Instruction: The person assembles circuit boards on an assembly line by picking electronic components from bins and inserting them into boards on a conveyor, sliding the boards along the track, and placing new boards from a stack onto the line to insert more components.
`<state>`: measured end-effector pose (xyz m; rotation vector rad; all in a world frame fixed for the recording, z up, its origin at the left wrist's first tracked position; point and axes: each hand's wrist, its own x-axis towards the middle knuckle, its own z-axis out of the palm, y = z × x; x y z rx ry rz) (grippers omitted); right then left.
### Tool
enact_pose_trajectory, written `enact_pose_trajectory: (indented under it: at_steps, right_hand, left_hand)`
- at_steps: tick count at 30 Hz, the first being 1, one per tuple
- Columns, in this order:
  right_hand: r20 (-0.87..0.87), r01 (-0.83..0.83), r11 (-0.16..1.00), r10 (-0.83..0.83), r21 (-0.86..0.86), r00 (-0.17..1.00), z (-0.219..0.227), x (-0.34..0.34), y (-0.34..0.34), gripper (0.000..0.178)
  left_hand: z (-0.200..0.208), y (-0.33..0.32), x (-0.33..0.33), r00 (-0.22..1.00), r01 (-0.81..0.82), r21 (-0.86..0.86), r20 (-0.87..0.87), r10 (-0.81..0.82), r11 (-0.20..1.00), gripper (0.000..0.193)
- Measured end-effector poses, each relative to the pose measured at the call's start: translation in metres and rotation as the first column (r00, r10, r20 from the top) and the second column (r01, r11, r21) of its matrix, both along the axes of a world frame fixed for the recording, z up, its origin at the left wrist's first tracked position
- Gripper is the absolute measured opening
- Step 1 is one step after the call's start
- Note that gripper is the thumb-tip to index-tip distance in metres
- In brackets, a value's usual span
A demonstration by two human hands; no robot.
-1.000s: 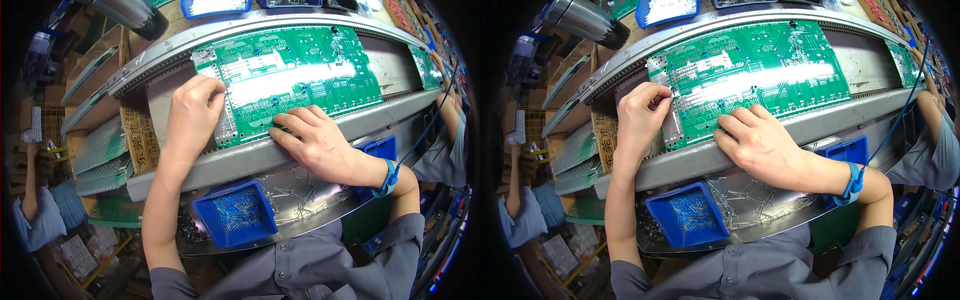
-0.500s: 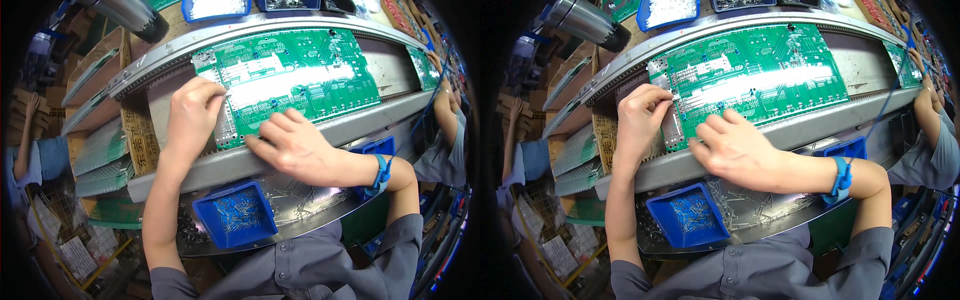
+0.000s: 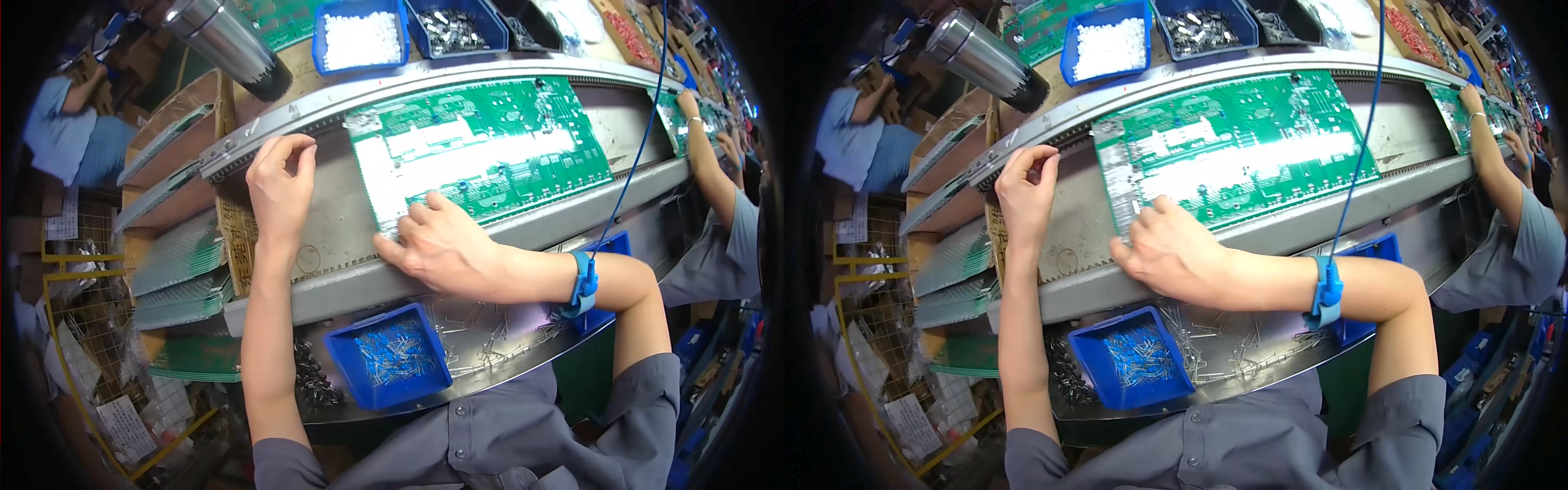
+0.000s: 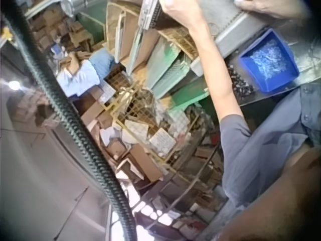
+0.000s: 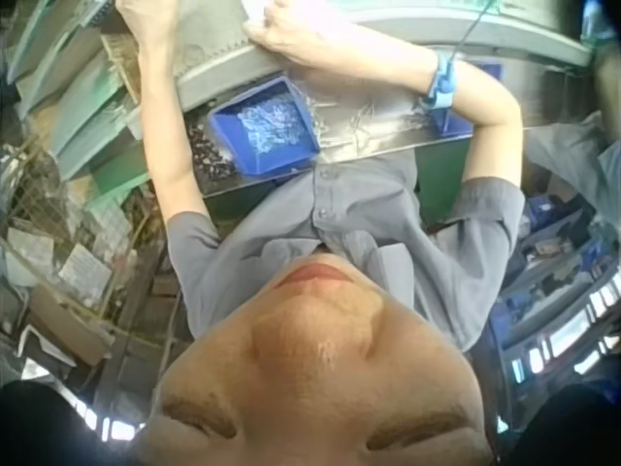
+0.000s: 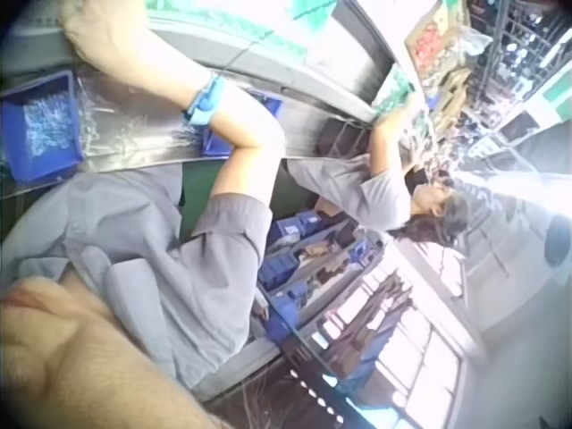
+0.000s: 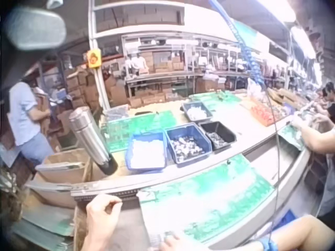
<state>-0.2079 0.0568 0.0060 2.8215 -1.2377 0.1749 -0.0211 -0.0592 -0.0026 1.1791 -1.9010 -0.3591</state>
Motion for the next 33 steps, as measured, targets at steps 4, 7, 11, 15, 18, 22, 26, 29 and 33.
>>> enact_pose_trajectory:
  at_steps: [4,7,11,15,18,22,26,29,33]
  right_hand:
    - [0.005,0.098,0.995,-0.098,0.008,0.995,0.002,-0.029,0.010,0.031]
    - [-0.003,0.190,0.982,-0.190,0.014,0.982,0.004,-0.055,0.016,0.030]
    - [-0.019,0.299,0.951,-0.301,-0.074,0.953,-0.001,-0.089,0.024,0.027]
    - [-0.016,0.393,0.916,-0.395,-0.078,0.919,-0.007,-0.116,0.027,0.026]
    - [-0.013,0.467,0.882,-0.469,-0.071,0.883,-0.004,-0.132,0.031,0.026]
    - [0.021,0.548,0.832,-0.548,-0.086,0.836,-0.015,-0.159,0.037,0.022]
    - [-0.021,0.527,0.848,-0.529,-0.050,0.849,0.005,-0.164,0.046,0.025]
    - [0.406,0.224,0.943,-0.311,0.248,0.859,0.087,-0.125,0.061,0.028]
    - [0.109,0.353,0.845,-0.338,-0.402,0.935,0.163,-0.074,0.137,0.012]
  left_hand:
    - [-0.005,-0.005,0.006,0.999,-0.005,-0.027,-0.037,0.004,1.000,0.008]
    - [-0.004,-0.007,0.007,0.999,-0.022,-0.030,-0.024,0.022,0.999,0.008]
    - [-0.002,-0.012,0.006,1.000,-0.028,-0.001,-0.003,0.028,1.000,0.008]
    - [-0.007,-0.013,0.014,0.998,-0.065,0.033,-0.003,0.066,0.997,0.008]
    - [-0.008,-0.012,0.015,0.998,-0.060,0.002,-0.028,0.060,0.998,0.008]
    - [-0.011,-0.012,0.012,0.999,-0.028,-0.045,-0.034,0.026,0.999,0.007]
    - [-0.016,-0.016,0.004,0.998,-0.022,-0.057,-0.057,0.019,0.998,0.007]
    - [-0.032,-0.020,0.010,0.992,-0.109,-0.056,-0.069,0.105,0.992,0.007]
    - [-0.043,-0.012,0.035,0.974,-0.221,-0.007,-0.046,0.220,0.975,0.018]
